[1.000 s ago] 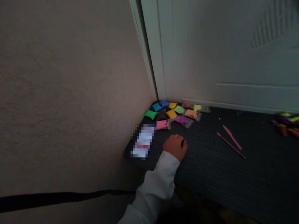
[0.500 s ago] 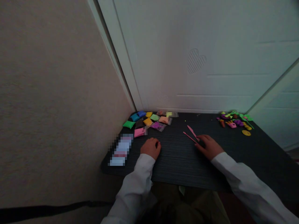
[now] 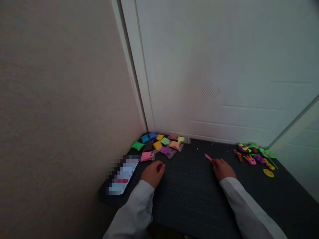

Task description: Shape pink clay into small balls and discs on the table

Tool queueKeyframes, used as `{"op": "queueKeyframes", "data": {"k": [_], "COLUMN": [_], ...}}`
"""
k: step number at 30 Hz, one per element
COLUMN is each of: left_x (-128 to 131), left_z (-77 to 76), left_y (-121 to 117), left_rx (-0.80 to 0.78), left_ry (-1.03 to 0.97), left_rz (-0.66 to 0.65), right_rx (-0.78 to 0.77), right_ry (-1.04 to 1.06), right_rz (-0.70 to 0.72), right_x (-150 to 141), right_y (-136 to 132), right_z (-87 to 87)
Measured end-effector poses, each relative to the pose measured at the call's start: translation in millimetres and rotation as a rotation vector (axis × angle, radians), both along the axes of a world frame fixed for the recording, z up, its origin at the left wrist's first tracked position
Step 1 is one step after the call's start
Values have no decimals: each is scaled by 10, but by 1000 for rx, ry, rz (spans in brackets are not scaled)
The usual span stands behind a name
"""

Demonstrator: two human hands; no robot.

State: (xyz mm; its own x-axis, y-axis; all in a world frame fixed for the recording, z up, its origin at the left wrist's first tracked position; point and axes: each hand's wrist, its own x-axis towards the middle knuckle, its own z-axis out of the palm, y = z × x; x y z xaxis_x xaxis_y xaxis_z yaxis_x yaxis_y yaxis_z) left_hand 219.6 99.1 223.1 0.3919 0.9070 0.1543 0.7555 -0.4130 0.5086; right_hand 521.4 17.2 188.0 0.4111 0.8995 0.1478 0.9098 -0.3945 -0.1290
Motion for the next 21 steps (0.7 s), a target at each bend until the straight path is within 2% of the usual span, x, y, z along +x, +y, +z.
{"op": "queueKeyframes", "data": {"k": [6,10,12,17,21], "left_x": [57,260,406,679,667], "left_z": [-23,-36,-73,-252,-298], "left_y": [184,368,431,493,564], "left_rx": [120,244,316,307,288], "left_ry": [-50,23,121,334,361], "left_rz": [45,30,-22,5,-70], "right_rx": [-14,-12,-9,53,135], "right_ry": [13,9,8,-21,-40], "right_rz": [-70,-143,-167,-207,-173], "right_x": [42,34,34,-13,-76], "right_y": [-7,-5,-12,-70,-116], "right_z": [-24,-26,-26,31,106]}}
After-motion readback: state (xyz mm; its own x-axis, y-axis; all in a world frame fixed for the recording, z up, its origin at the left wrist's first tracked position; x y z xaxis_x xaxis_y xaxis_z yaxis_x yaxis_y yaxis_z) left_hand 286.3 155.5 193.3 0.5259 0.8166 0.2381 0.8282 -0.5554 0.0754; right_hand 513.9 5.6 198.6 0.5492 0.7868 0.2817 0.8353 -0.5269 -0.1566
